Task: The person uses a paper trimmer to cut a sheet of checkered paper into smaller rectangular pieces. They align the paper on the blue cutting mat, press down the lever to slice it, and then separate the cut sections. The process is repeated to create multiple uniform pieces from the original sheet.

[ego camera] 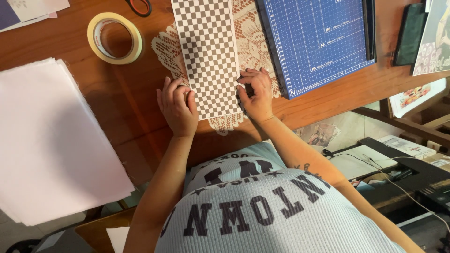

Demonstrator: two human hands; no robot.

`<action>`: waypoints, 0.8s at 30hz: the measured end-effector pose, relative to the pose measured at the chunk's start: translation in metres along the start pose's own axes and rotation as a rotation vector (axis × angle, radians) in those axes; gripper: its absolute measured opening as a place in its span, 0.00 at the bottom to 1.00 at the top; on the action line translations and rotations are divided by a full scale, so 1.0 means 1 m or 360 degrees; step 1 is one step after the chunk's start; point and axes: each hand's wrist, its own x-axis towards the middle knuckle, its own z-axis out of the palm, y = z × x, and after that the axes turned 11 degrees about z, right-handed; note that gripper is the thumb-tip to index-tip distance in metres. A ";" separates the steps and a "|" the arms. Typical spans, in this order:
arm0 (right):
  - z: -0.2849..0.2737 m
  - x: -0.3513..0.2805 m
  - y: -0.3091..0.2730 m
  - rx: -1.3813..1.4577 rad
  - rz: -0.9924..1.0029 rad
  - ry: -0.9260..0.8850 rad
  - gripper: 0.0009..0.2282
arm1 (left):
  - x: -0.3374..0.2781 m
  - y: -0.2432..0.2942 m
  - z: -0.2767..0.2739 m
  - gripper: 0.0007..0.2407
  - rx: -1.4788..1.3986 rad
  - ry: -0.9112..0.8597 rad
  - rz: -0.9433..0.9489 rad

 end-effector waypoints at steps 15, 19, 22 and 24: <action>-0.001 -0.002 -0.007 -0.0118 -0.0195 -0.0007 0.07 | -0.006 0.001 -0.005 0.10 0.0075 -0.0058 0.0151; 0.011 -0.012 -0.035 -0.0516 -0.0426 -0.0206 0.17 | -0.001 0.043 -0.017 0.13 -0.0026 -0.0373 0.0367; 0.016 -0.014 -0.039 -0.0708 -0.0475 -0.0185 0.19 | -0.004 0.047 -0.015 0.18 0.0014 -0.0318 0.0350; 0.011 -0.013 -0.039 -0.0796 -0.0457 -0.0154 0.19 | -0.008 0.042 -0.020 0.21 0.0203 -0.0377 0.0254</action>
